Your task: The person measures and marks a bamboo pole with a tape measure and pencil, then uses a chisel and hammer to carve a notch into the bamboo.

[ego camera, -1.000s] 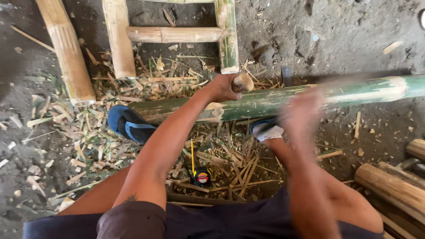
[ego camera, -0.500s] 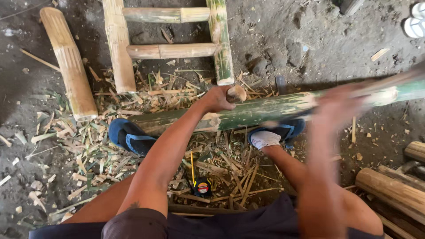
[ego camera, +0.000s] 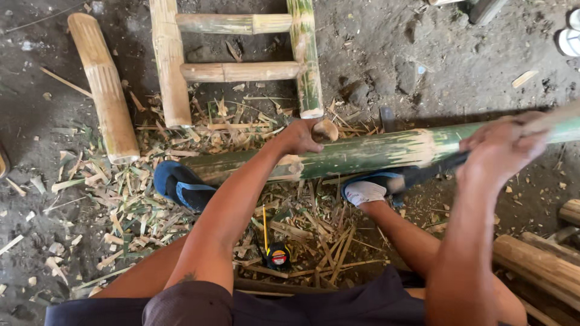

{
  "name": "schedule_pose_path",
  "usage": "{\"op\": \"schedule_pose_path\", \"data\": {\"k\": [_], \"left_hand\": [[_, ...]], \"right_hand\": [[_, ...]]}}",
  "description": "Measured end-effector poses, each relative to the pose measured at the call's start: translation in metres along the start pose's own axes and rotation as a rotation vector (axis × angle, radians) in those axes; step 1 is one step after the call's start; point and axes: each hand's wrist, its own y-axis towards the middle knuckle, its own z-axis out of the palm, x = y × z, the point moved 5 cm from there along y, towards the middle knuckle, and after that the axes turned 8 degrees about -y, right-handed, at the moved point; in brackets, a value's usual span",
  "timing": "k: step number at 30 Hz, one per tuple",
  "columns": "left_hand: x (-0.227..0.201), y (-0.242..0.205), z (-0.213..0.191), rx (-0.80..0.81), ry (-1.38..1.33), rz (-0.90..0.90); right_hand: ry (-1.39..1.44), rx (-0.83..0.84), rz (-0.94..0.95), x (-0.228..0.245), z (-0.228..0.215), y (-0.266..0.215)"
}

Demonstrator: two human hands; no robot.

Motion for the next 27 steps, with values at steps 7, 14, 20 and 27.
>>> {"op": "schedule_pose_path", "data": {"k": [7,14,20,27], "left_hand": [[-0.003,-0.006,0.004,0.042,0.096,-0.333],[0.011,0.002,0.007,0.072,0.055,-0.110],[0.013,0.001,0.010,0.078,-0.021,-0.307],[0.001,-0.018,0.001,-0.036,-0.024,-0.148]], "right_hand": [[-0.573,0.682,-0.154,-0.078,0.167,-0.135],[0.115,0.434,0.127,-0.045,0.071,-0.054],[-0.552,0.784,-0.059,-0.069,0.157,-0.135],[-0.416,0.621,-0.366,-0.100,0.149,-0.125]]}}
